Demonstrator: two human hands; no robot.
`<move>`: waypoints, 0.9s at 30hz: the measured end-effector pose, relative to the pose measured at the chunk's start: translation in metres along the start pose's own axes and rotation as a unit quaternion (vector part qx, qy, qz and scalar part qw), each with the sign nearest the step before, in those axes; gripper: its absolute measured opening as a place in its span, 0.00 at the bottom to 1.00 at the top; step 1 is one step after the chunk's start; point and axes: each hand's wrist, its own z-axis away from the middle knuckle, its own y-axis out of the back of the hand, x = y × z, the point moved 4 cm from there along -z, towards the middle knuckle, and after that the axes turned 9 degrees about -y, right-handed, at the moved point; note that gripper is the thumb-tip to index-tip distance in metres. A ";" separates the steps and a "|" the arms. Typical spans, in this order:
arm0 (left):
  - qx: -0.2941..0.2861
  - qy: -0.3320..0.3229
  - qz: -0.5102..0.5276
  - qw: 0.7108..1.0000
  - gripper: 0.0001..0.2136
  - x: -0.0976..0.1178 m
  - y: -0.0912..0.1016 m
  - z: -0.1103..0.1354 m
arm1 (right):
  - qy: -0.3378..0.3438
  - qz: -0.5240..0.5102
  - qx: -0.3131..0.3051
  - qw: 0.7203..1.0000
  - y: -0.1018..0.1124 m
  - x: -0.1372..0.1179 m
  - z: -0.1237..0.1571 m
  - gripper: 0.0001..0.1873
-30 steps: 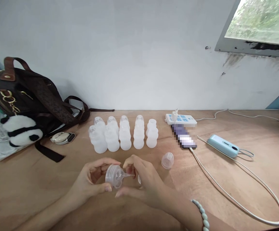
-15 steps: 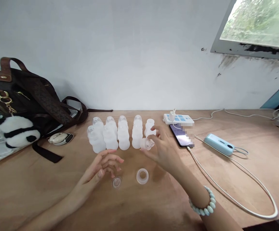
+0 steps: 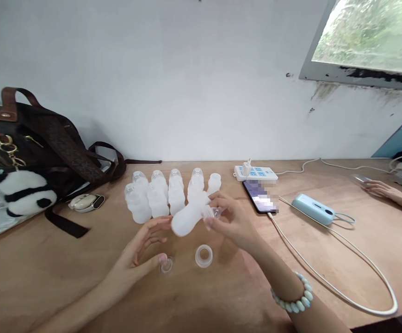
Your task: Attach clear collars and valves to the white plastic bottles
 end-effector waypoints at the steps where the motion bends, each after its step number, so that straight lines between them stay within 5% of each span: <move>1: -0.002 0.004 0.018 1.000 0.23 -0.001 -0.002 0.000 | -0.002 -0.046 -0.025 0.999 -0.007 -0.001 0.002 0.19; 5: 0.023 0.015 0.061 0.998 0.22 -0.003 -0.001 -0.004 | -0.018 -0.110 -0.087 0.990 -0.025 -0.001 0.006 0.24; 13: 0.105 0.113 0.178 0.972 0.20 -0.005 0.012 -0.011 | 0.017 0.021 0.026 0.999 -0.004 0.004 0.003 0.19; 20: 0.100 0.191 0.214 0.953 0.26 -0.008 0.005 -0.008 | 0.146 0.123 -0.008 0.982 -0.026 -0.004 0.014 0.15; 27: 0.110 0.215 0.213 0.947 0.22 -0.009 0.006 -0.006 | 0.135 0.113 -0.005 0.984 -0.026 -0.002 0.016 0.18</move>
